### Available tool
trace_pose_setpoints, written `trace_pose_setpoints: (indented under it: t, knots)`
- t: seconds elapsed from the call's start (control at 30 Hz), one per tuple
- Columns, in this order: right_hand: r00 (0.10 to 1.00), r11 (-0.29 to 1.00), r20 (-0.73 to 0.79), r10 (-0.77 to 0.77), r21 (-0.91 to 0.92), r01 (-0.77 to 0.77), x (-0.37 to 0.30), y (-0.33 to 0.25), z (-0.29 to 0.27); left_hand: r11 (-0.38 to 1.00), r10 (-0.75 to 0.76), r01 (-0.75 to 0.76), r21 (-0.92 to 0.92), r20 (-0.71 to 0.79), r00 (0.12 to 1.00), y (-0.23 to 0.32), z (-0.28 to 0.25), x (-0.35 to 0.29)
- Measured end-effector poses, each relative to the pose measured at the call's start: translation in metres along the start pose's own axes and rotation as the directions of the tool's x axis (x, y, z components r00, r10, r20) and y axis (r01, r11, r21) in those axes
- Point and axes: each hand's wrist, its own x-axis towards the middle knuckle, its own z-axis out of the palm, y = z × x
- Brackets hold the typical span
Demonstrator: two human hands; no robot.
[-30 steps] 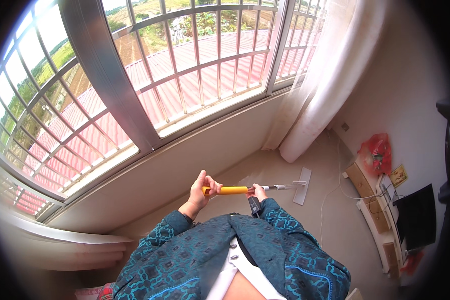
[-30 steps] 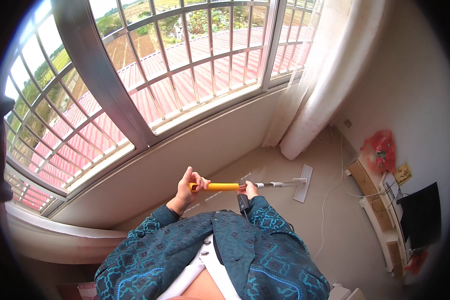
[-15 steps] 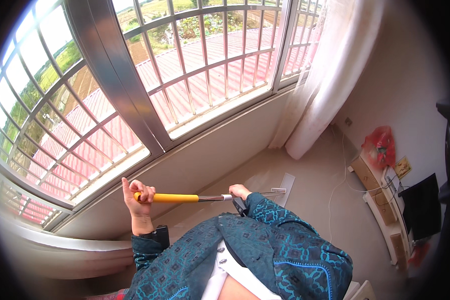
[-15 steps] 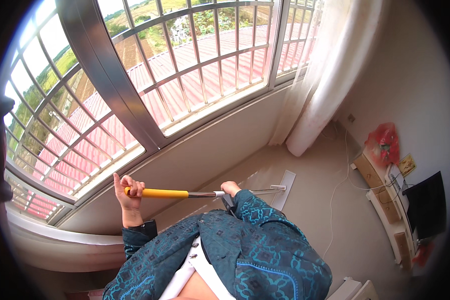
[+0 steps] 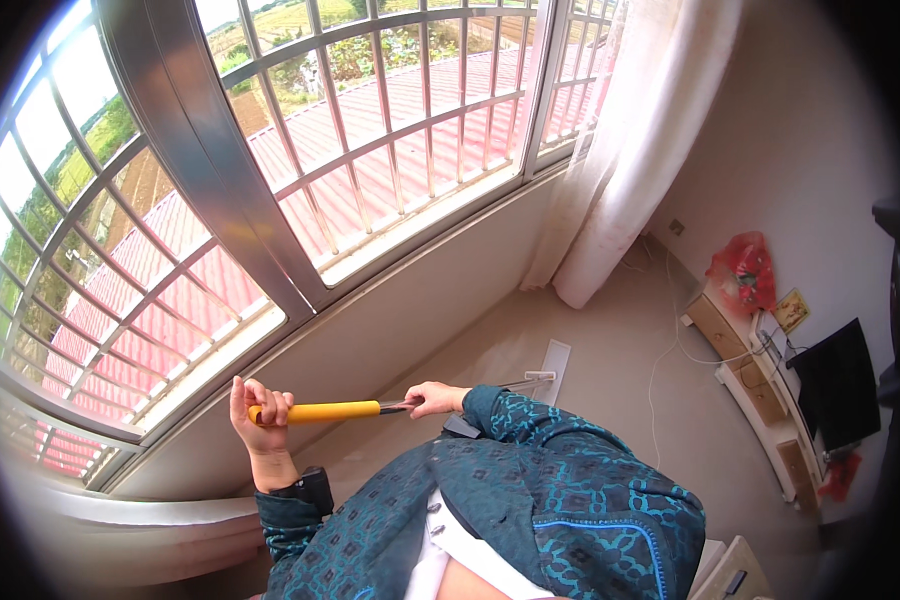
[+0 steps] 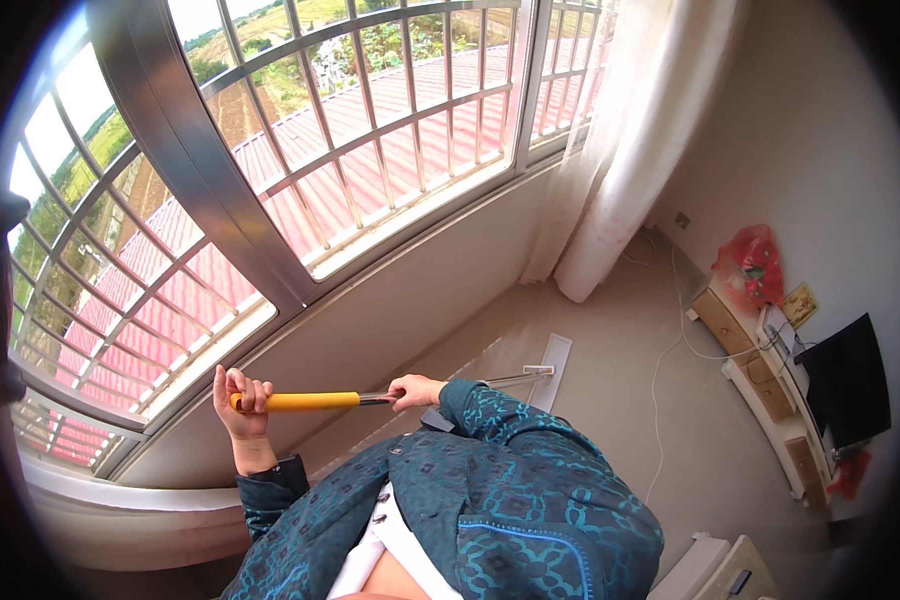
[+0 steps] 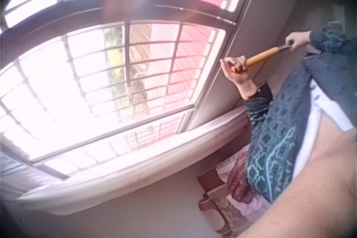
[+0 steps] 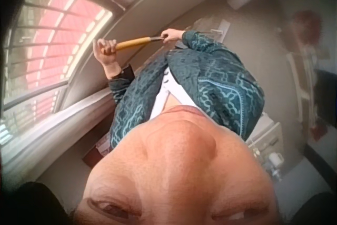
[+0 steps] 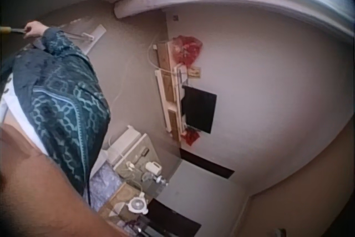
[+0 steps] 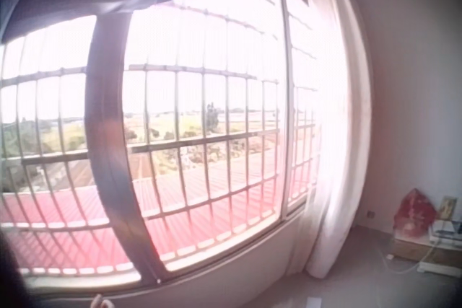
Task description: The person assembles a mop by connecting a yellow handle to a mop head. They then extend the telescopic handle to its full length and hold the assembled mop upright in the room.
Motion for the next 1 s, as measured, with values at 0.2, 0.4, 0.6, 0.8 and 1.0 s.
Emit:
trace_pose_setpoints:
  t: [0.2,0.4,0.6,0.8,1.0]
  knots:
    - [0.995,0.964,0.020,0.094,-0.251,-0.086,0.001,-0.007,0.000,1.000,-0.011,0.011,-0.005,-0.024,1.000,-0.020,-0.001,-0.003]
    - [0.972,0.891,-0.035,0.232,-0.393,-0.227,-0.020,0.049,-0.023,0.995,-0.095,0.094,-0.023,-0.033,0.995,-0.082,0.005,0.001]
    - [0.875,0.822,-0.247,0.418,-0.307,-0.479,-0.076,0.102,-0.069,0.933,-0.351,0.349,0.088,0.010,0.936,-0.169,0.035,0.021]
    - [0.782,0.809,-0.511,0.356,-0.250,-0.532,-0.117,0.098,-0.089,0.897,-0.436,0.412,0.158,0.166,0.885,-0.230,0.078,0.041]
    - [0.707,0.782,-0.602,0.371,-0.208,-0.588,-0.137,0.078,-0.094,0.874,-0.486,0.456,0.168,0.286,0.826,-0.245,0.105,0.043]
